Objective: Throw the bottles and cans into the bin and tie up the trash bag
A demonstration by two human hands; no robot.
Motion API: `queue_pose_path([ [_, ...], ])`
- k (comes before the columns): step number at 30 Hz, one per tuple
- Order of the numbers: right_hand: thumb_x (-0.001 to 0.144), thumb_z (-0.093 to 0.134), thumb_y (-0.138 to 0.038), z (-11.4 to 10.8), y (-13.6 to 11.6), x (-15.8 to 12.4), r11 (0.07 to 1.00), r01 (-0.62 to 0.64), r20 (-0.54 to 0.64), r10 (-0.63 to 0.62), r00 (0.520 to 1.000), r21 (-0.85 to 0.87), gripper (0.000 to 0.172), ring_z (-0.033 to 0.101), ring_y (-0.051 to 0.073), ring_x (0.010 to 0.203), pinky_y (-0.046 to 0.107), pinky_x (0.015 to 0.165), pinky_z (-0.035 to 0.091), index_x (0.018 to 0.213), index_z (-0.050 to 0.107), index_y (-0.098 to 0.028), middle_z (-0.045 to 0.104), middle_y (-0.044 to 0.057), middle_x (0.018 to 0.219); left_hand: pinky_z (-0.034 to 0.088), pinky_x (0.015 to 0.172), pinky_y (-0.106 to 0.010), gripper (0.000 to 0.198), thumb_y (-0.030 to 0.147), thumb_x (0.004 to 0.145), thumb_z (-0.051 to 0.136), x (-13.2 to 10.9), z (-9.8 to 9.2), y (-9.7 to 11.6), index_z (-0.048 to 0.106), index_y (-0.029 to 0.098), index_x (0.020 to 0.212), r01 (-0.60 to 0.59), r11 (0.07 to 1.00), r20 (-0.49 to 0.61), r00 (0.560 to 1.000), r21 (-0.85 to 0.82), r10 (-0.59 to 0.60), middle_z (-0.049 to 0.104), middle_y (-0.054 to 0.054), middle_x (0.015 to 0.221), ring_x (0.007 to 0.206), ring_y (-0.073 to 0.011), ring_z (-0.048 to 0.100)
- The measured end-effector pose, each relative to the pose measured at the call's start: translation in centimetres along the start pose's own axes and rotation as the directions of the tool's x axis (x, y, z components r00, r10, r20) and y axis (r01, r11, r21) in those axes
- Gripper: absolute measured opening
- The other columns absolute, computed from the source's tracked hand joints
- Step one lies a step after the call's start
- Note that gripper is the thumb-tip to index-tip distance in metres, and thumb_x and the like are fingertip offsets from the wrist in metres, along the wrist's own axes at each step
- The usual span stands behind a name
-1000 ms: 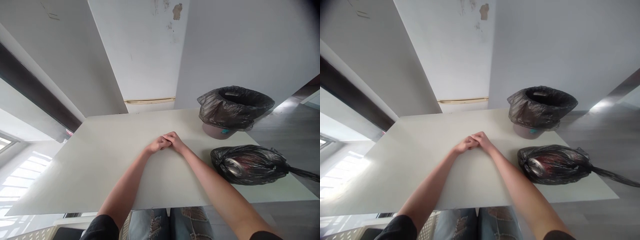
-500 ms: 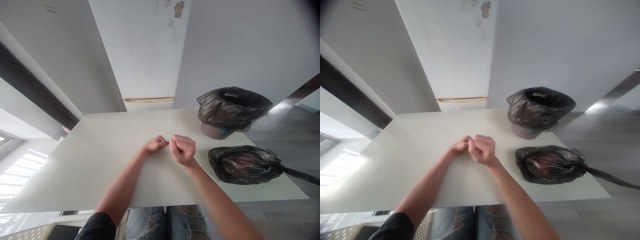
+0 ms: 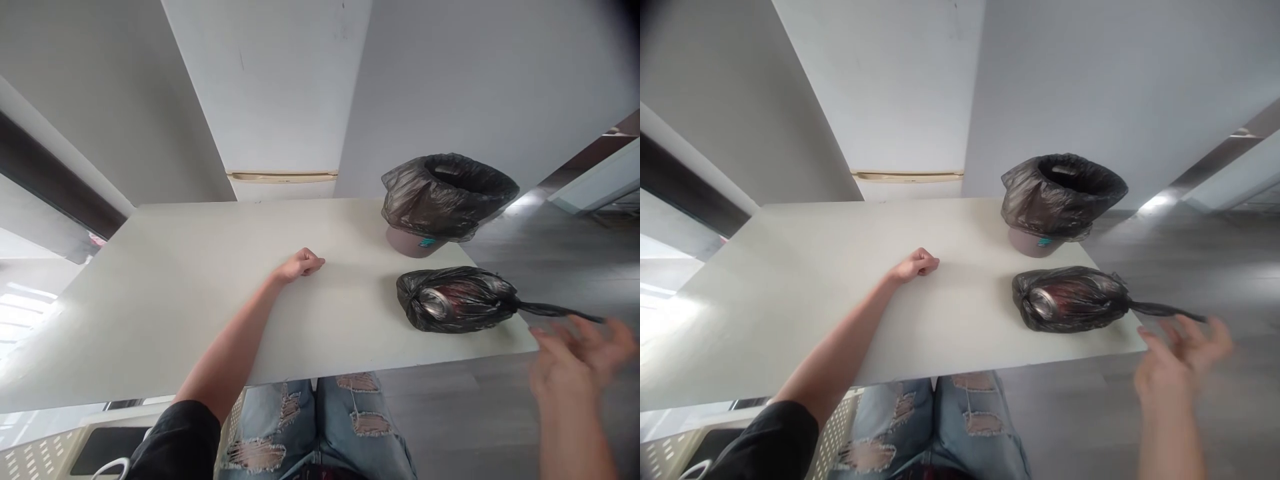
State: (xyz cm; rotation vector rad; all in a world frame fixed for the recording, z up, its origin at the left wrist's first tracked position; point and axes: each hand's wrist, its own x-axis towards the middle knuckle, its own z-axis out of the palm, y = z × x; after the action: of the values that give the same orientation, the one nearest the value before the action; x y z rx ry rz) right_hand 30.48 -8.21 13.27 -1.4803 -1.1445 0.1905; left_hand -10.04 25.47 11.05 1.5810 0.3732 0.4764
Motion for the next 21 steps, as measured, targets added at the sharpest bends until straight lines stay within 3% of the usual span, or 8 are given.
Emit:
queue_pose_path([
  [3, 0.074, 0.079, -0.073, -0.5, 1.3, 1.0, 0.981, -0.183, -0.103, 0.176, 0.979, -0.062, 0.1, 0.03, 0.048, 0.157, 0.077, 0.1, 0.05, 0.156, 0.023, -0.068, 0.025, -0.005, 0.176, 0.013, 0.057, -0.033, 0.068, 0.056, 0.092, 0.068, 0.0, 0.0, 0.2, 0.023, 0.022, 0.054, 0.001, 1.0, -0.001, 1.0, 0.0, -0.001, 0.019, 0.004, 0.055, 0.054, -0.01, 0.016],
  [6, 0.068, 0.084, -0.076, 1.4, 1.4, 2.2, 0.963, -0.252, -0.018, 0.251, 0.968, -0.092, 0.11, 0.032, 0.044, 0.157, 0.068, 0.103, 0.051, 0.161, 0.028, -0.06, 0.029, 0.007, 0.175, 0.014, 0.056, -0.033, 0.07, 0.059, 0.091, 0.069, 0.0, 0.0, 0.2, 0.023, 0.022, 0.053, 0.01, 1.0, -0.015, 1.0, 0.001, -0.01, 0.019, 0.004, 0.055, 0.053, -0.0098, 0.016],
  [10, 0.07, 0.088, -0.065, 5.7, 0.3, 3.5, 0.955, -0.16, 0.053, 0.178, 0.983, -0.251, 0.097, 0.049, 0.039, 0.147, 0.056, 0.099, 0.054, 0.156, 0.047, -0.047, 0.048, 0.016, 0.162, 0.02, 0.054, -0.031, 0.071, 0.062, 0.085, 0.075, -0.1, 0.2, 0.0, 0.028, 0.022, 0.05, 0.027, 1.0, -0.094, 0.995, 0.015, -0.026, 0.024, 0.003, 0.053, 0.051, -0.0096, 0.021],
  [14, 0.075, 0.08, -0.06, 11.3, -1.5, 4.3, 0.908, -0.046, 0.144, 0.116, 0.983, -0.416, 0.082, 0.059, 0.038, 0.13, 0.056, 0.111, 0.048, 0.148, 0.059, -0.03, 0.056, 0.016, 0.139, 0.031, 0.054, -0.032, 0.068, 0.068, 0.081, 0.076, 0.3, 0.0, -0.2, 0.037, 0.022, 0.049, -0.008, 0.999, -0.352, 0.936, 0.049, 0.025, 0.036, 0.0, 0.053, 0.052, -0.0118, 0.033],
  [16, 0.077, 0.078, -0.059, 14.3, -2.7, 4.9, 0.882, -0.076, 0.145, 0.16, 0.976, -0.464, 0.074, 0.064, 0.036, 0.118, 0.054, 0.108, 0.049, 0.142, 0.063, -0.026, 0.057, 0.014, 0.126, 0.034, 0.058, -0.032, 0.068, 0.074, 0.089, 0.062, 0.6, -0.4, -0.3, 0.04, 0.022, 0.051, -0.057, 0.996, -0.522, 0.849, 0.075, 0.088, 0.042, -0.001, 0.056, 0.056, -0.0134, 0.038],
  [17, 0.077, 0.078, -0.06, 15.9, -3.3, 5.2, 0.865, -0.101, 0.129, 0.188, 0.974, -0.492, 0.072, 0.064, 0.035, 0.112, 0.053, 0.104, 0.051, 0.139, 0.064, -0.025, 0.056, 0.014, 0.122, 0.034, 0.059, -0.032, 0.068, 0.075, 0.094, 0.053, 0.6, -0.7, -0.4, 0.04, 0.022, 0.053, -0.077, 0.993, -0.63, 0.767, 0.093, 0.118, 0.042, -0.001, 0.058, 0.058, -0.0138, 0.037],
  [19, 0.076, 0.08, -0.064, 18.9, -4.6, 6.2, 0.816, -0.141, 0.075, 0.219, 0.973, -0.561, 0.073, 0.064, 0.037, 0.106, 0.053, 0.096, 0.053, 0.133, 0.063, -0.022, 0.055, 0.015, 0.119, 0.03, 0.059, -0.032, 0.066, 0.073, 0.101, 0.039, 0.7, -1.2, -0.6, 0.036, 0.023, 0.058, -0.088, 0.988, -0.819, 0.552, 0.127, 0.155, 0.035, 0.001, 0.059, 0.058, -0.0142, 0.032],
  [21, 0.076, 0.079, -0.068, 21.8, -5.7, 7.3, 0.776, -0.147, 0.048, 0.222, 0.974, -0.614, 0.077, 0.065, 0.038, 0.099, 0.055, 0.089, 0.053, 0.131, 0.059, -0.018, 0.054, 0.019, 0.121, 0.024, 0.058, -0.033, 0.062, 0.071, 0.104, 0.033, 0.6, -1.6, -0.9, 0.031, 0.024, 0.063, -0.071, 0.986, -0.918, 0.358, 0.153, 0.169, 0.028, 0.002, 0.061, 0.058, -0.0147, 0.026],
])
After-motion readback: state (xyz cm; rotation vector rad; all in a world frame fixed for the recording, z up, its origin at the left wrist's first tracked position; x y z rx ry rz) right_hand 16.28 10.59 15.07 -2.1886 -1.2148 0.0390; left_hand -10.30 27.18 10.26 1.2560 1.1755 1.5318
